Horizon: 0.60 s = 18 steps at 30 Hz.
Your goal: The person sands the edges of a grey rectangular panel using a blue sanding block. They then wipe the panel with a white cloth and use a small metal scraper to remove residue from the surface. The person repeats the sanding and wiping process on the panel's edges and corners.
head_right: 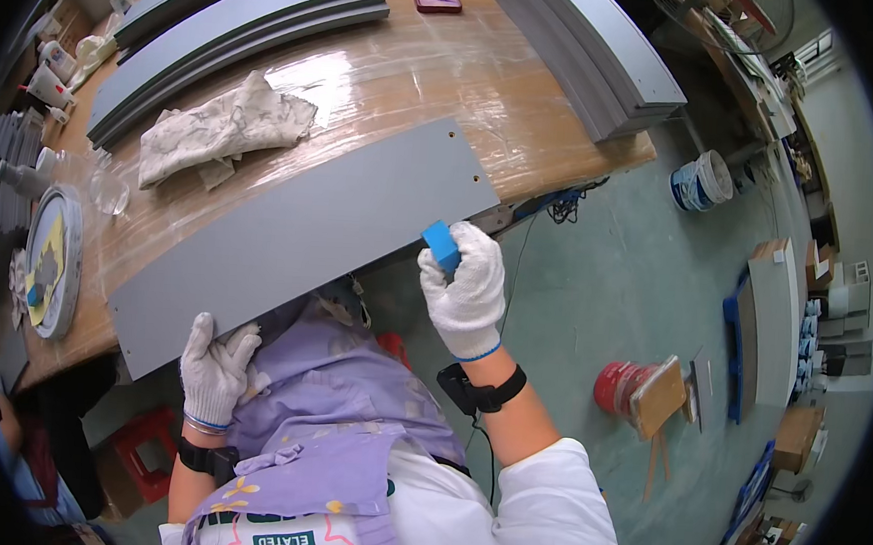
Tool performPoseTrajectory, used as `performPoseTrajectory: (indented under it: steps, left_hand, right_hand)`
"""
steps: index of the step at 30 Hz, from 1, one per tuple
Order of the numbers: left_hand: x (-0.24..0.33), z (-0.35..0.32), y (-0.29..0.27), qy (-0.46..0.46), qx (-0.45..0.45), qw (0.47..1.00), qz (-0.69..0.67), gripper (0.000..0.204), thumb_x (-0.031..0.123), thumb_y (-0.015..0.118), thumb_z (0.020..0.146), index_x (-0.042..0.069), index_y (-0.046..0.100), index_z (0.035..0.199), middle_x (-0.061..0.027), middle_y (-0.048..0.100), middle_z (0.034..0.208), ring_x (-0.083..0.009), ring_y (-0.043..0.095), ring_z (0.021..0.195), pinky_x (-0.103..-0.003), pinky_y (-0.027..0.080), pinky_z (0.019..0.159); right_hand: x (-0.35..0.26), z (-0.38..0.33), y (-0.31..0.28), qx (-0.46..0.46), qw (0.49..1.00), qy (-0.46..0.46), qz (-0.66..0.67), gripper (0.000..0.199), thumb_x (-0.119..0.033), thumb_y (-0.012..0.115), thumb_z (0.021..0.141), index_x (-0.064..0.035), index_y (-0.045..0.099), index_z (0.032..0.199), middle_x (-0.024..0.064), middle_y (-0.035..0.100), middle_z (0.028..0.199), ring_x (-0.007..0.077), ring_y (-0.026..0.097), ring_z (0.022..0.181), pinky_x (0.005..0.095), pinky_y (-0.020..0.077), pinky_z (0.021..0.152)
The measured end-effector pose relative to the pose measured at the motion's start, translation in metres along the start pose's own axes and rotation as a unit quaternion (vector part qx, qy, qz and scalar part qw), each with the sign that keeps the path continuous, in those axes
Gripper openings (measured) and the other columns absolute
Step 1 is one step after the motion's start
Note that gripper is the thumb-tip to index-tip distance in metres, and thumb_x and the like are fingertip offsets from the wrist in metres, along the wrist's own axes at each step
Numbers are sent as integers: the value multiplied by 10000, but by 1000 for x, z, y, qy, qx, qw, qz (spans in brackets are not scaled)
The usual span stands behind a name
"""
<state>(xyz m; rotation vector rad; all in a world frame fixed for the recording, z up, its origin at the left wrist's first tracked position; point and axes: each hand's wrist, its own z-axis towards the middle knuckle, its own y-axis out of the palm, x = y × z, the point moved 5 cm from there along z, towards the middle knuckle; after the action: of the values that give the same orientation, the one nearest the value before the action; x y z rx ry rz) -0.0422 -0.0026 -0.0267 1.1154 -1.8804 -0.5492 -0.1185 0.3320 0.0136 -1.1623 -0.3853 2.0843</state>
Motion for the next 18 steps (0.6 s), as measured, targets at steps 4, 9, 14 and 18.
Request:
performPoseTrajectory:
  steps: [4, 9, 14, 18]
  left_hand:
    - [-4, 7, 1, -3, -13, 1000, -3, 245, 242, 485, 1041, 36, 593, 1120, -232, 676, 1098, -413, 702, 941, -471, 651, 723]
    - [-4, 3, 3, -2, -3, 1000, -4, 237, 230, 481, 1041, 33, 593, 1110, -235, 683, 1069, -414, 707, 920, -470, 653, 706]
    - [0, 3, 3, -8, -6, 1000, -4, 211, 215, 491, 1037, 35, 589, 1085, -237, 685, 1056, -423, 705, 920, -477, 654, 701]
    - [1, 2, 1, -7, -3, 1000, 10, 185, 217, 542, 1015, 43, 571, 1067, -228, 670, 1053, -406, 702, 922, -484, 640, 724]
  right_hand:
    - [73, 23, -45, 140, 978, 20, -151, 456, -106, 728, 850, 2, 495, 1227, 200, 581, 1167, 359, 591, 1054, 427, 472, 954]
    - [63, 21, -52, 137, 983, 21, -123, 474, -127, 734, 866, 17, 491, 1248, 190, 578, 1196, 337, 596, 1091, 405, 474, 969]
    - [4, 3, -3, 52, 998, -15, -21, 463, -122, 753, 829, -4, 510, 1205, 192, 589, 1167, 340, 608, 1024, 406, 495, 904]
    - [-63, -20, 38, -51, 988, -131, 62, 483, -122, 768, 801, -36, 520, 1206, 181, 606, 1124, 364, 611, 998, 440, 499, 890]
